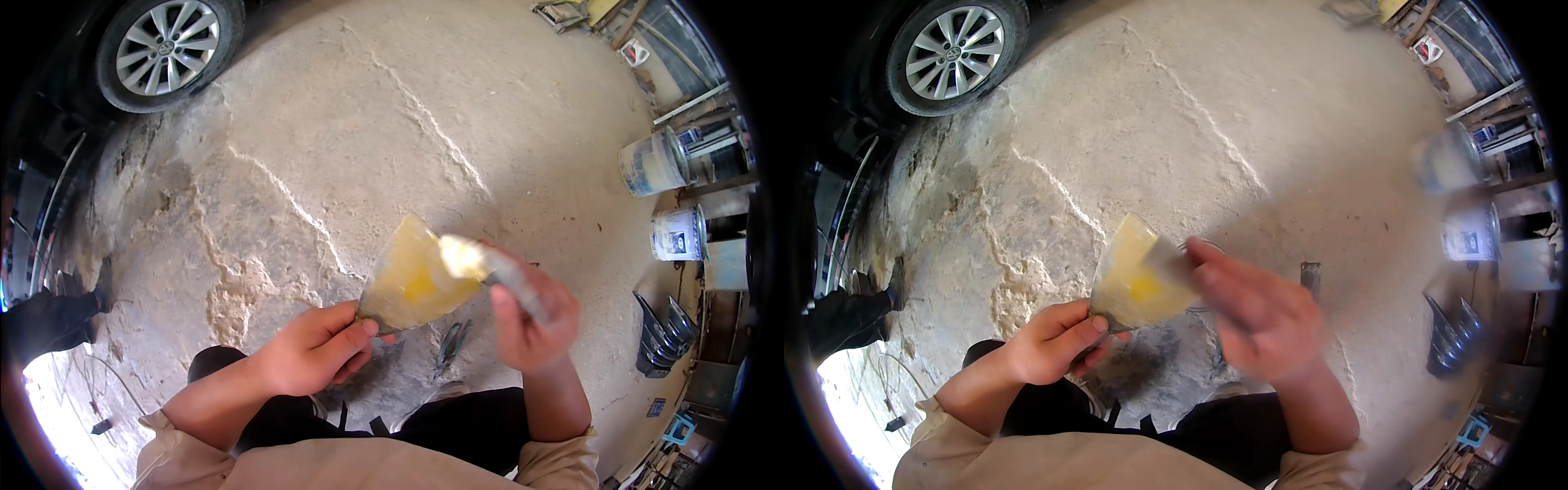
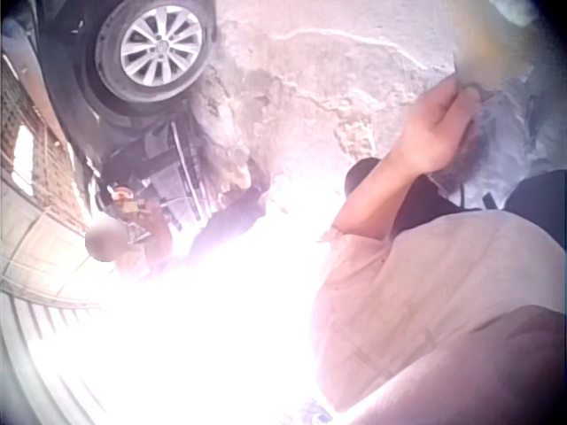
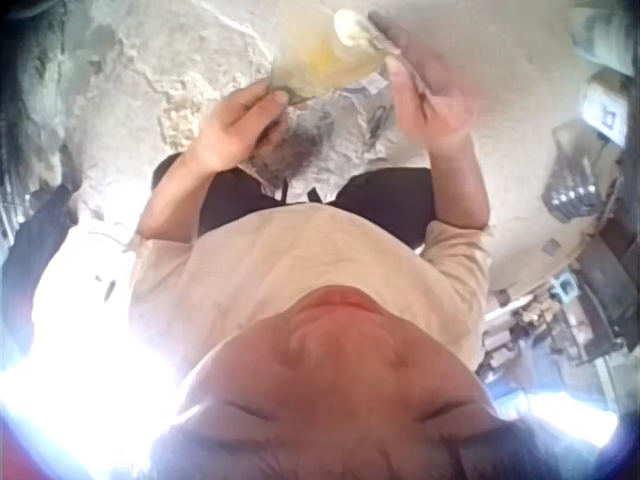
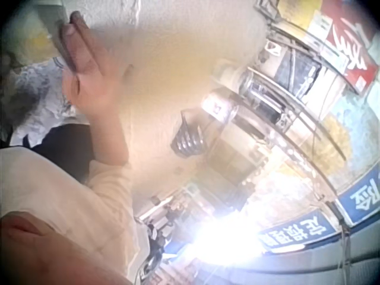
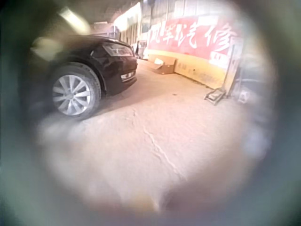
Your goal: The person mixes a yellow paste on a metal scraper and applies it to the rear bumper of a white car. They spread the filler over a damaged area using a putty knife, smoothing the surface to prepare it for further repair.
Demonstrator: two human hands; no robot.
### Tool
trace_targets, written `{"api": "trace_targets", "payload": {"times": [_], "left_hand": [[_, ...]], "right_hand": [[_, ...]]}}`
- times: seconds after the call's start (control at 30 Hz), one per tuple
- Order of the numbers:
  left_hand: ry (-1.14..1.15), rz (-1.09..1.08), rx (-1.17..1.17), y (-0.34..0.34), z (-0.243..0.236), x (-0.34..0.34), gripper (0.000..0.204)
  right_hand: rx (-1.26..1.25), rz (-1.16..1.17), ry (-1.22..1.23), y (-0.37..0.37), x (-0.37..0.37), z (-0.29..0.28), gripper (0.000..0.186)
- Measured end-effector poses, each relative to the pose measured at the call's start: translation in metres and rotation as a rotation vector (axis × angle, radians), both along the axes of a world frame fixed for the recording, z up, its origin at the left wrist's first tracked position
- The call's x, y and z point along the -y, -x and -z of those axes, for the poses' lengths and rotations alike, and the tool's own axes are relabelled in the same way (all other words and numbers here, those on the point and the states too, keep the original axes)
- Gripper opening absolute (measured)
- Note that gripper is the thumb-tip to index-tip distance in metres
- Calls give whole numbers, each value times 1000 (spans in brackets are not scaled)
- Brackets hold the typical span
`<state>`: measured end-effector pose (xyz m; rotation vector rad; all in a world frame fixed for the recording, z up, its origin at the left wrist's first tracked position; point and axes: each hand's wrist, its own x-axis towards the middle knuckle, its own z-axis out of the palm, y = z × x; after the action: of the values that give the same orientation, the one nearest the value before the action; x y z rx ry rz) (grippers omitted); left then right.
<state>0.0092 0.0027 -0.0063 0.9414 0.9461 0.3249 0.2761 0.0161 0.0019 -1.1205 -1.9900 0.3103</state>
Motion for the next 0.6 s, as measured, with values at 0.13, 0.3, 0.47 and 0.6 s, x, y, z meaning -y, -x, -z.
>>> {"api": "trace_targets", "payload": {"times": [0.13, 0.3, 0.47, 0.6], "left_hand": [[-57, -8, -15, 0, -2, 2, 29], [-261, -9, -36, 7, 0, 1, 26], [-240, -36, 88, 12, 8, 3, 28], [0, -20, 319, 13, 4, 1, 33]], "right_hand": [[-33, -241, -29, 3, -12, 5, 31], [50, -215, 168, 0, -12, -2, 36], [207, -291, 421, -17, -19, 1, 29], [-481, 1, 621, -13, -18, 46, 32]]}}
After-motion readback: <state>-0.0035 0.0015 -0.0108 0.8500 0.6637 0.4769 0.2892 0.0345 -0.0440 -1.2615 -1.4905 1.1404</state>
